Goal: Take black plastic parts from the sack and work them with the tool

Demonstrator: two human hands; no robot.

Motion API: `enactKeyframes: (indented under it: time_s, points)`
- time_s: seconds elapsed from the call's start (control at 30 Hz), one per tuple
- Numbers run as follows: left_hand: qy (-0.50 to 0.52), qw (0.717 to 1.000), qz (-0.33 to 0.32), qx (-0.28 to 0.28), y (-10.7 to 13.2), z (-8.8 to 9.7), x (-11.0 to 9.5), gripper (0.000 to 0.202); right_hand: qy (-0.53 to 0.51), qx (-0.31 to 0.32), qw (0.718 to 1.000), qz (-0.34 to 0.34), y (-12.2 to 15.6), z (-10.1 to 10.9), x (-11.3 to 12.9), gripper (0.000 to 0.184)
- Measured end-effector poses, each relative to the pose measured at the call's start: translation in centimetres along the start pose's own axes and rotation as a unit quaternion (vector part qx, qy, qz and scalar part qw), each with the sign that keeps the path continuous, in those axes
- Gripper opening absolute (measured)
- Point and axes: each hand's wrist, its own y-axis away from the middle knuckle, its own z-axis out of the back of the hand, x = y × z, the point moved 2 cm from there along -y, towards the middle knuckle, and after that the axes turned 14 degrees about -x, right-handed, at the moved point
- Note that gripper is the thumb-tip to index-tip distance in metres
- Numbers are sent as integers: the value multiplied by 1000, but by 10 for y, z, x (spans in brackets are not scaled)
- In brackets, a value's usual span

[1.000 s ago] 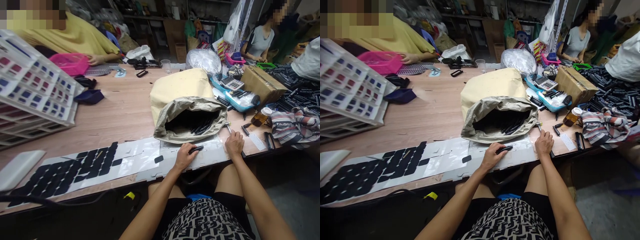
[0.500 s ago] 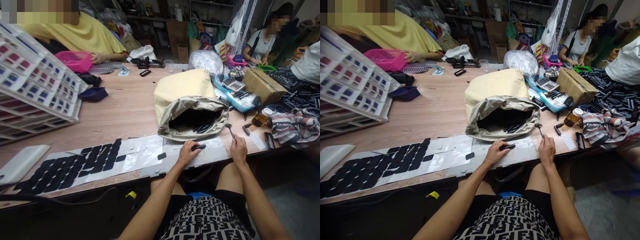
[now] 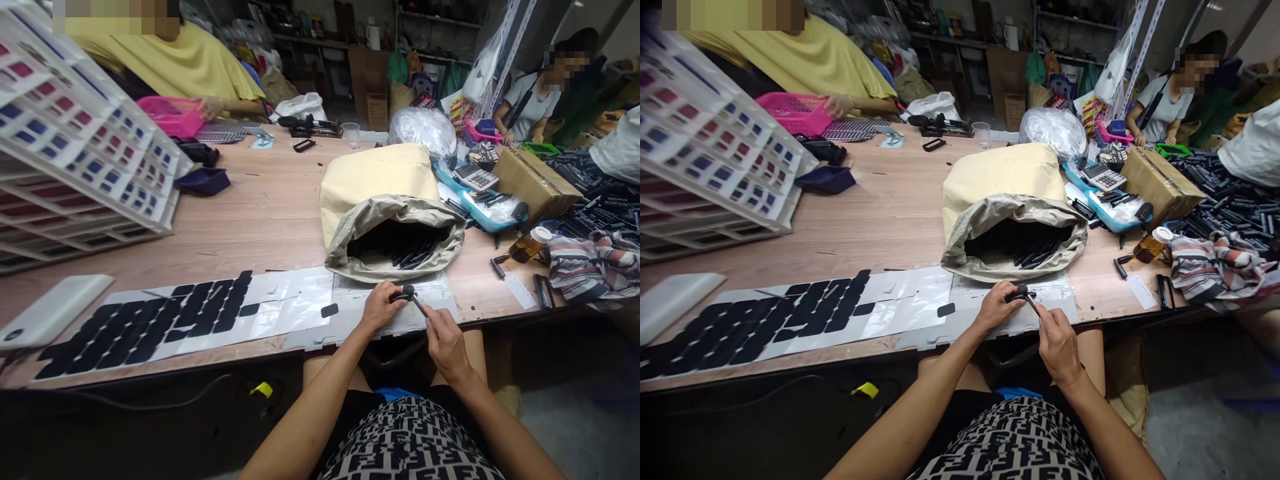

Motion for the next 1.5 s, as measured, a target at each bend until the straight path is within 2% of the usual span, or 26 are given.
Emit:
enactKeyframes:
  time_s: [0.13,0.27,0.5,0.63,0.7,0.83,1.0,1.1,1.2,1.23,1.27,1.3,1.37,1.4,1.47,1.5]
  points:
    - [4,1000,3,-9,0,1,-2,14,36,10,999,12,4,-5,-7,41]
    - [5,1000,6,-6,1,0,-1,16,31,-25,999,-1,1,2,-10,40]
    - [-3,1000,16,-1,1,0,-1,16,32,-8,999,-13,1,9,-20,38]
    - [-7,1000,11,0,1,0,-2,17,131,-70,988,-41,-25,23,-55,38]
    - [-12,1000,5,0,2,0,-2,16,230,-100,965,-76,-44,30,-82,37]
    - [-26,1000,-7,3,2,-1,0,18,364,-88,919,-125,-73,30,-125,36]
    - [-13,999,-33,-13,0,3,-4,16,421,-90,899,-83,-78,16,-136,34]
    - [47,992,-116,-7,24,12,-18,19,430,-84,896,-73,-75,12,-136,34]
    - [78,959,-257,92,78,11,-29,24,437,-73,894,-71,-75,13,-137,34]
    - [65,950,-276,126,97,7,-28,25,440,-72,893,-71,-75,13,-137,34]
    - [44,951,-268,148,115,3,-24,26,441,-70,892,-71,-76,13,-136,33]
    - [13,960,-232,159,129,-3,-18,26,443,-69,891,-71,-76,13,-136,33]
    - [-75,980,-99,158,144,-14,2,27,444,-65,891,-71,-77,13,-134,32]
    - [-126,979,-19,158,146,-19,14,28,445,-62,891,-71,-77,13,-133,32]
    - [-209,956,117,170,142,-26,33,29,447,-60,890,-70,-77,13,-132,32]
    - [-231,943,162,177,138,-27,40,29,448,-61,889,-69,-77,14,-132,32]
